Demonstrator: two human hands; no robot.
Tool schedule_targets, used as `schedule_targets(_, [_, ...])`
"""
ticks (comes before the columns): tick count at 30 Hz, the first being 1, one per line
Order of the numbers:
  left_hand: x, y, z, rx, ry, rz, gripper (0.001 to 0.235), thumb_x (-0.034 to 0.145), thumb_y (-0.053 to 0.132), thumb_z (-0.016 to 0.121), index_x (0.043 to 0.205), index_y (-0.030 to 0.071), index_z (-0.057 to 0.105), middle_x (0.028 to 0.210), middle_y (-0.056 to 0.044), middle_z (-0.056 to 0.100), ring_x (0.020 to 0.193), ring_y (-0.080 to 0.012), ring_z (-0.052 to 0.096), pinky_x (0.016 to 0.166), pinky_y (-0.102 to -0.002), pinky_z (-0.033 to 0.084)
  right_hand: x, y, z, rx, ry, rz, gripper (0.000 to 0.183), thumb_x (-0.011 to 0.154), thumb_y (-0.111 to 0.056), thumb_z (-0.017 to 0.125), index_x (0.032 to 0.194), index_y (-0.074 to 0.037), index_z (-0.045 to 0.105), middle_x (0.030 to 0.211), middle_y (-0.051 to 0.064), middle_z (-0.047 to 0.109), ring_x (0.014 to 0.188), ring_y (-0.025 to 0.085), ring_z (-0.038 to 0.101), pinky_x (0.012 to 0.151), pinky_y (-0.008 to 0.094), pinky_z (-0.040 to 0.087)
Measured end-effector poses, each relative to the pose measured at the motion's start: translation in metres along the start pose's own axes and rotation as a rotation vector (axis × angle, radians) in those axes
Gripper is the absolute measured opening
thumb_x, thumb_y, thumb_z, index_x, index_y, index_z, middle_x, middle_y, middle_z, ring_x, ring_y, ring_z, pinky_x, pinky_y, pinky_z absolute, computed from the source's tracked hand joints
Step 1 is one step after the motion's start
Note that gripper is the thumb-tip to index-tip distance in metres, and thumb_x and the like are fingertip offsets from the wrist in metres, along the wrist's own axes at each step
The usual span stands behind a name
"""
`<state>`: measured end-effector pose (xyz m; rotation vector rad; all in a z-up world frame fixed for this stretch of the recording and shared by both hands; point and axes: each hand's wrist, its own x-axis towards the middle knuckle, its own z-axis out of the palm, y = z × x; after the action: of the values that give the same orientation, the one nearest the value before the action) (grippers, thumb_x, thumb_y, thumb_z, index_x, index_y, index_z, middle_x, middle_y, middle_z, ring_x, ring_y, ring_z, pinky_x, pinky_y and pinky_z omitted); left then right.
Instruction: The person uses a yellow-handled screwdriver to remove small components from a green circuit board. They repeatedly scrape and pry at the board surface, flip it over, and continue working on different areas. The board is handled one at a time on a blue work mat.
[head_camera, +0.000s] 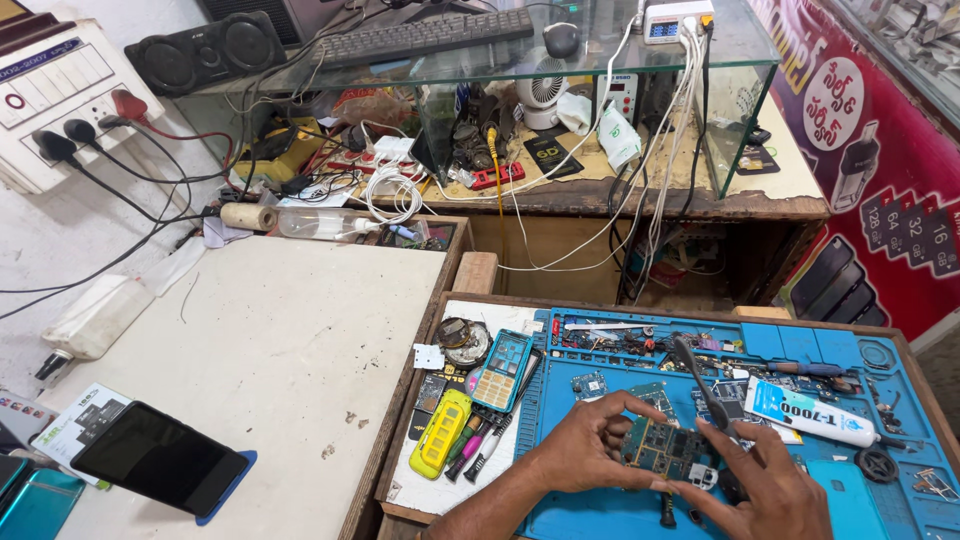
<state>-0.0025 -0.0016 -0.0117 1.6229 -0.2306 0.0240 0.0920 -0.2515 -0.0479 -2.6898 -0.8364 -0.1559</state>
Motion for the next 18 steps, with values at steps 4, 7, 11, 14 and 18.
schedule_targets(4, [0.000,0.004,-0.002,-0.092,-0.004,0.007,0.067,0.080,0.023,0.090,0.138,0.010,0.058,0.076,0.013,0.059,0.071,0.0032,0.055,0.061,-0.017,0.041,0.000,-0.002,-0.005,0.016,0.018,0.028,0.081,0.057,-0.065,0.089,0.129,-0.031,0.071,0.117,0.004,0.057,0.083,0.014,0.075,0.067,0.033,0.063])
schedule_targets(7, [0.000,0.006,-0.001,-0.160,-0.011,-0.035,0.069,0.078,0.025,0.091,0.136,0.012,0.057,0.081,0.013,0.064,0.074,0.0038,0.058,0.063,-0.016,0.045,0.001,-0.008,-0.010,0.071,0.076,0.001,0.082,0.054,-0.061,0.093,0.126,-0.029,0.072,0.112,0.006,0.058,0.081,0.019,0.074,0.063,0.036,0.066])
schedule_targets(11, [0.001,0.003,-0.002,0.002,0.022,0.012,0.068,0.078,0.022,0.092,0.137,0.009,0.062,0.067,0.014,0.038,0.062,0.0027,0.039,0.057,-0.017,0.031,0.002,-0.015,-0.017,0.060,0.056,0.016,0.083,0.054,-0.060,0.094,0.128,-0.029,0.072,0.111,0.005,0.059,0.082,0.018,0.074,0.063,0.035,0.066])
schedule_targets(14, [0.001,-0.001,-0.002,-0.012,0.026,0.006,0.069,0.078,0.022,0.093,0.137,0.010,0.062,0.067,0.014,0.038,0.062,0.0029,0.039,0.056,-0.017,0.031,0.002,-0.017,-0.020,0.068,0.076,0.014,0.082,0.055,-0.059,0.093,0.127,-0.027,0.073,0.111,0.005,0.059,0.083,0.018,0.075,0.063,0.036,0.065])
schedule_targets(18, [0.001,-0.003,-0.002,-0.008,0.027,0.021,0.069,0.078,0.021,0.093,0.139,0.009,0.062,0.070,0.015,0.036,0.064,0.0031,0.036,0.057,-0.017,0.030,0.002,-0.021,-0.026,0.077,0.073,0.020,0.080,0.054,-0.058,0.094,0.124,-0.025,0.074,0.112,0.005,0.059,0.083,0.017,0.075,0.061,0.035,0.065])
